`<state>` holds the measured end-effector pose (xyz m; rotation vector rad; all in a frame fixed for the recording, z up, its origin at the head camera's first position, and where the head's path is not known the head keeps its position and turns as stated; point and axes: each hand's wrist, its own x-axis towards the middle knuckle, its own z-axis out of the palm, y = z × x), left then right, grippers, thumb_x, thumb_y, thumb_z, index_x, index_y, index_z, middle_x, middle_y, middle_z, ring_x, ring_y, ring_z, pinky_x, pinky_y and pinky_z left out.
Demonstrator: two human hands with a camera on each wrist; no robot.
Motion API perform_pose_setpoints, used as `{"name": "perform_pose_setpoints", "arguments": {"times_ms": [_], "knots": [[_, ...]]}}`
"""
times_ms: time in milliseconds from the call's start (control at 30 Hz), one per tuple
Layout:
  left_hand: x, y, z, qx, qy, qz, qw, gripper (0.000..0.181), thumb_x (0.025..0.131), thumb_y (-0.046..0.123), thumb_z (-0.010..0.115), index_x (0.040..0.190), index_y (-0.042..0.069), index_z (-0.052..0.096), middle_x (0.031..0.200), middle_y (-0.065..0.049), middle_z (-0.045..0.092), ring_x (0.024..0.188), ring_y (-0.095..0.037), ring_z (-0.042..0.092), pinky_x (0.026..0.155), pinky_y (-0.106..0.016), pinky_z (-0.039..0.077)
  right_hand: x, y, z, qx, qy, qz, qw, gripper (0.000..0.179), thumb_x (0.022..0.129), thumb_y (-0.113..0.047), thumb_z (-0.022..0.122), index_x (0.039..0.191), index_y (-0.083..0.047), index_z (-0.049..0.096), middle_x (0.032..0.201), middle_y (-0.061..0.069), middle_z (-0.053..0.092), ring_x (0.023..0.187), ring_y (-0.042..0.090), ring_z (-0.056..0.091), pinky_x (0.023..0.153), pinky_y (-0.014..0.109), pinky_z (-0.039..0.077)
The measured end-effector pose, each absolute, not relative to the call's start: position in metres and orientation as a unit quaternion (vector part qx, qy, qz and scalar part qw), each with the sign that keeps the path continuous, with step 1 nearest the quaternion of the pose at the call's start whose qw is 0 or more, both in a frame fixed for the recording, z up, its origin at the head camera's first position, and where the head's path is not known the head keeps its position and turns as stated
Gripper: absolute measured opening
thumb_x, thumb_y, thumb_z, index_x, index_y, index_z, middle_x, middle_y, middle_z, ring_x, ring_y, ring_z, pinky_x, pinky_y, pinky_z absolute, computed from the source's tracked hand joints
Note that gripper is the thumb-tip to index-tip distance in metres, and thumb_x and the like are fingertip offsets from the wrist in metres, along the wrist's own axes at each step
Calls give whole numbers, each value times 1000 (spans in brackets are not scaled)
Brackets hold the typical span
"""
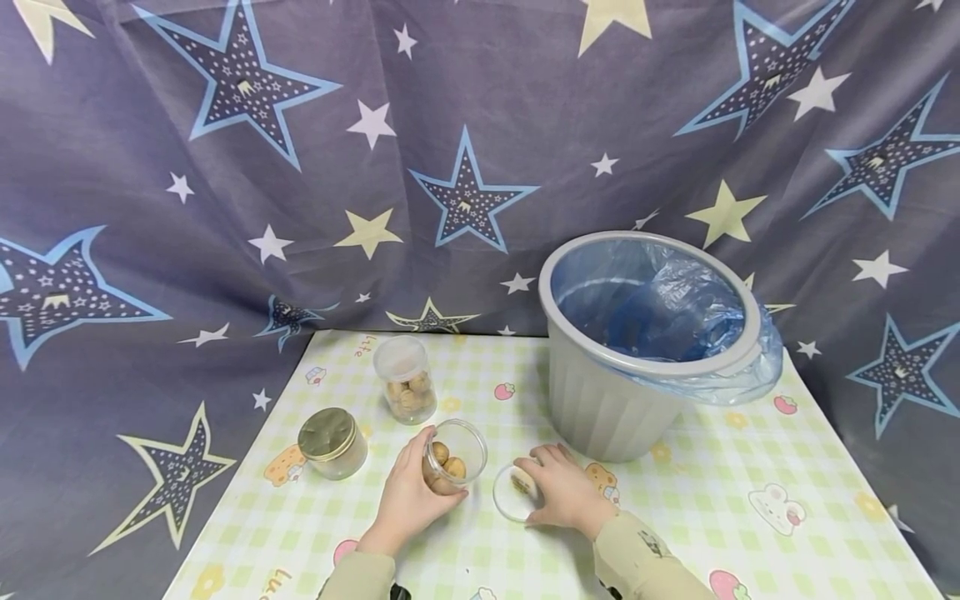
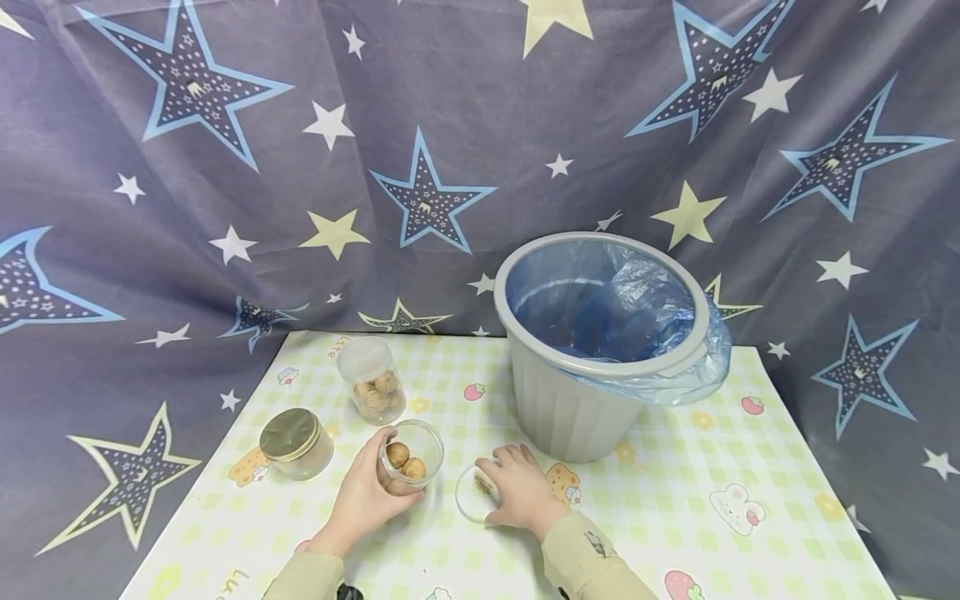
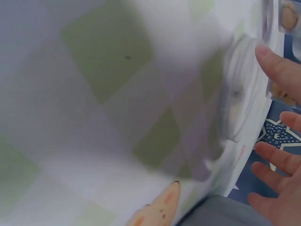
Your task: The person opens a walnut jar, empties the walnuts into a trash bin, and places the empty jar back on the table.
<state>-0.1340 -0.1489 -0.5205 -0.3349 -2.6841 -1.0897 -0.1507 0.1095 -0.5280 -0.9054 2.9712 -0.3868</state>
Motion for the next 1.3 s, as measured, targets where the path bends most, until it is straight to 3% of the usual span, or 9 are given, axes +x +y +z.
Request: {"name": "perform_pose_setpoints", "arguments": {"times_ms": [300, 600, 767, 1300], "knots": [[-133, -153, -520, -113, -914, -374, 110, 102, 59, 26, 90, 141, 5, 33, 134, -19, 48, 121, -38, 49, 97, -60, 44, -150, 108, -509, -298, 944, -138, -31, 73, 65, -34, 84, 128, -11, 55, 125, 14, 54, 119, 33, 51, 107, 55, 36], [-132, -153, -521, -116, -914, -373, 113, 101, 59, 25, 90, 140, 3, 33, 133, -20, 48, 119, -39, 51, 96, -60, 45, -149, 114, -476, -337, 918, -105, -181, 60, 69, -36, 81, 120, -12, 59, 118, 13, 57, 112, 32, 54, 100, 52, 44], [-132, -153, -520, -116, -912, -375, 116, 102, 59, 25, 90, 140, 4, 33, 133, -20, 48, 119, -39, 50, 96, -60, 45, -145, 116, -454, -351, 899, -107, -238, 56, 71, -35, 80, 118, -12, 60, 119, 13, 58, 112, 31, 54, 99, 52, 45], [-130, -156, -522, -121, -914, -364, 131, 102, 58, 25, 90, 140, 3, 33, 133, -20, 49, 120, -38, 49, 95, -60, 45, -136, 129, -408, -383, 868, -124, -291, 51, 73, -28, 78, 118, -10, 60, 120, 15, 57, 111, 32, 55, 100, 55, 43]]}}
